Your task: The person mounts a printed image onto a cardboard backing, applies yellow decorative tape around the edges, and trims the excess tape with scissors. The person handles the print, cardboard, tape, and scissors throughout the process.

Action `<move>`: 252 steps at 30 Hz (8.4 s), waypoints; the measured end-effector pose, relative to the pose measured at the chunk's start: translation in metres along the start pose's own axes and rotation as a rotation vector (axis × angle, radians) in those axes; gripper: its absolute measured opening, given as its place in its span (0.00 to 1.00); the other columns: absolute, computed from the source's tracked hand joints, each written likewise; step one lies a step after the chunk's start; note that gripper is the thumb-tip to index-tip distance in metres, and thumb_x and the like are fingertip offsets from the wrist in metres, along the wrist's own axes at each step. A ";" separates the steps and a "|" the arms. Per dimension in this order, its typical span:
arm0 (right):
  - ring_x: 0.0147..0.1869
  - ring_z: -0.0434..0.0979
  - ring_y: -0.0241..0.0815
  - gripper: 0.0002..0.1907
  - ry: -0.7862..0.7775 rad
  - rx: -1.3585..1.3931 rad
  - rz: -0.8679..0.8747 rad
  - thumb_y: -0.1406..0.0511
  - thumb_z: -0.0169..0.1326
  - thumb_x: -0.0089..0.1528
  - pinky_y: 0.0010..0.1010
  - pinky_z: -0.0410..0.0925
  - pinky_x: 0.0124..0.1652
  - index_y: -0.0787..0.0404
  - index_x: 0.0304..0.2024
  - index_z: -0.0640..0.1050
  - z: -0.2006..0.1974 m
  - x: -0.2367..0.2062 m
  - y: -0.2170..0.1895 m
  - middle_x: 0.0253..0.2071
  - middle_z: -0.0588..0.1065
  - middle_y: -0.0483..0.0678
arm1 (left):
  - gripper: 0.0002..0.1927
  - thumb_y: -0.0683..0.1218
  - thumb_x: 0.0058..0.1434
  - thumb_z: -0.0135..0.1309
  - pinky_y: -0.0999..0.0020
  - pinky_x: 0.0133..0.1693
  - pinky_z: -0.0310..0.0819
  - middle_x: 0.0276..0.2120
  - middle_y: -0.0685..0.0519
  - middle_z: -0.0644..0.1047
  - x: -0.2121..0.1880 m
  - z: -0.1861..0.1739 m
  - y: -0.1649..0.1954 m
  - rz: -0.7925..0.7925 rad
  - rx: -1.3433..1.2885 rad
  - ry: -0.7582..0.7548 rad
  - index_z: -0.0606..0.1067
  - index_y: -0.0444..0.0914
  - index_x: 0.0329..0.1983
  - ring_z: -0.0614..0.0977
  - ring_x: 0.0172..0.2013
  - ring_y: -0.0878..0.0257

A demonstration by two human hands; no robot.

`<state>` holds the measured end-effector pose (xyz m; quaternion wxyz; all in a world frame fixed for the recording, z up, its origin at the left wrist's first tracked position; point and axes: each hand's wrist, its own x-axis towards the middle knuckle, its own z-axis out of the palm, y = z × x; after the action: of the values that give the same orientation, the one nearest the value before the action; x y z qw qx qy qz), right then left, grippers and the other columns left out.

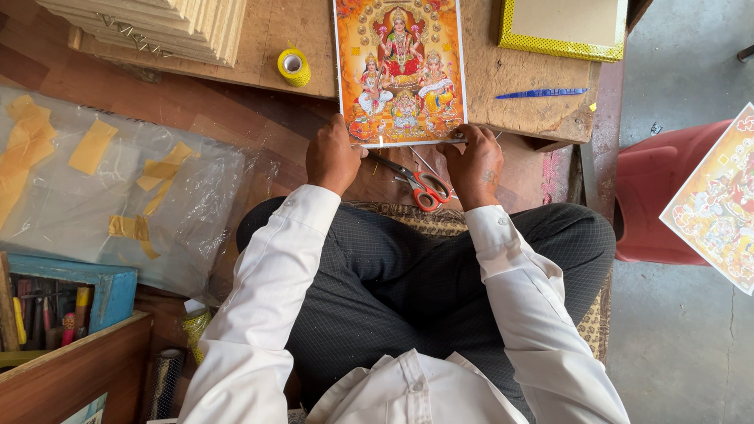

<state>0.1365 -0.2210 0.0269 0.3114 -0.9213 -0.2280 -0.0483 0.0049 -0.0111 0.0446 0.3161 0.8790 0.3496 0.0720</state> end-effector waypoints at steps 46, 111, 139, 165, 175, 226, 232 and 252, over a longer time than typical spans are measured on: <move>0.52 0.81 0.41 0.21 -0.479 1.164 0.388 0.67 0.59 0.62 0.33 0.75 0.51 0.69 0.57 0.76 -0.014 -0.073 -0.017 0.50 0.80 0.52 | 0.16 0.37 0.62 0.57 0.70 0.33 0.78 0.40 0.55 0.81 -0.003 -0.001 -0.025 0.030 -1.137 -0.395 0.75 0.36 0.54 0.80 0.30 0.64; 0.37 0.82 0.42 0.09 0.287 1.331 0.711 0.69 0.59 0.65 0.38 0.81 0.42 0.66 0.31 0.73 0.042 -0.021 0.037 0.34 0.77 0.52 | 0.13 0.51 0.52 0.69 0.67 0.33 0.75 0.26 0.50 0.83 -0.007 -0.006 -0.047 -0.118 -0.321 -0.127 0.85 0.38 0.33 0.83 0.28 0.62; 0.34 0.82 0.41 0.09 0.328 1.281 0.746 0.70 0.60 0.63 0.36 0.82 0.38 0.65 0.30 0.74 0.049 -0.016 0.038 0.32 0.77 0.51 | 0.13 0.50 0.54 0.68 0.68 0.33 0.74 0.28 0.49 0.84 -0.003 -0.010 -0.041 -0.149 -0.372 -0.177 0.85 0.36 0.34 0.83 0.29 0.63; 0.33 0.81 0.36 0.07 0.340 1.023 0.626 0.68 0.63 0.60 0.25 0.75 0.31 0.66 0.38 0.82 0.045 -0.015 0.033 0.34 0.82 0.49 | 0.10 0.49 0.52 0.68 0.66 0.29 0.75 0.23 0.48 0.83 0.002 -0.003 -0.047 -0.136 -0.320 -0.135 0.85 0.37 0.30 0.83 0.23 0.62; 0.32 0.80 0.36 0.06 0.358 1.048 0.631 0.70 0.63 0.59 0.25 0.74 0.31 0.67 0.36 0.82 0.049 -0.015 0.036 0.32 0.81 0.49 | 0.10 0.49 0.51 0.68 0.65 0.30 0.76 0.24 0.48 0.83 0.004 0.000 -0.048 -0.088 -0.273 -0.096 0.85 0.37 0.28 0.84 0.24 0.60; 0.70 0.68 0.55 0.29 -0.102 -0.235 -0.549 0.72 0.57 0.55 0.50 0.59 0.69 0.68 0.61 0.75 0.035 -0.055 -0.052 0.63 0.71 0.59 | 0.07 0.39 0.51 0.65 0.69 0.28 0.74 0.24 0.50 0.82 0.024 0.044 -0.066 -0.207 -0.858 -0.306 0.80 0.28 0.28 0.80 0.24 0.67; 0.63 0.73 0.61 0.27 -0.093 -0.267 -0.261 0.75 0.54 0.58 0.44 0.67 0.62 0.73 0.61 0.73 -0.001 -0.023 -0.002 0.62 0.71 0.63 | 0.07 0.39 0.49 0.66 0.68 0.31 0.74 0.25 0.48 0.82 0.025 0.045 -0.065 -0.175 -0.739 -0.261 0.81 0.29 0.27 0.80 0.26 0.65; 0.51 0.80 0.57 0.18 -0.051 -0.073 -0.092 0.75 0.54 0.56 0.43 0.73 0.51 0.64 0.48 0.81 -0.008 0.000 0.008 0.54 0.77 0.53 | 0.32 0.37 0.57 0.54 0.57 0.47 0.75 0.54 0.45 0.80 0.010 0.027 -0.043 0.341 -0.215 -0.026 0.74 0.45 0.67 0.81 0.47 0.47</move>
<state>0.1403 -0.2315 0.0285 0.2690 -0.9215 -0.2759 -0.0475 -0.0028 0.0062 -0.0035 0.3957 0.8876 0.1818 0.1501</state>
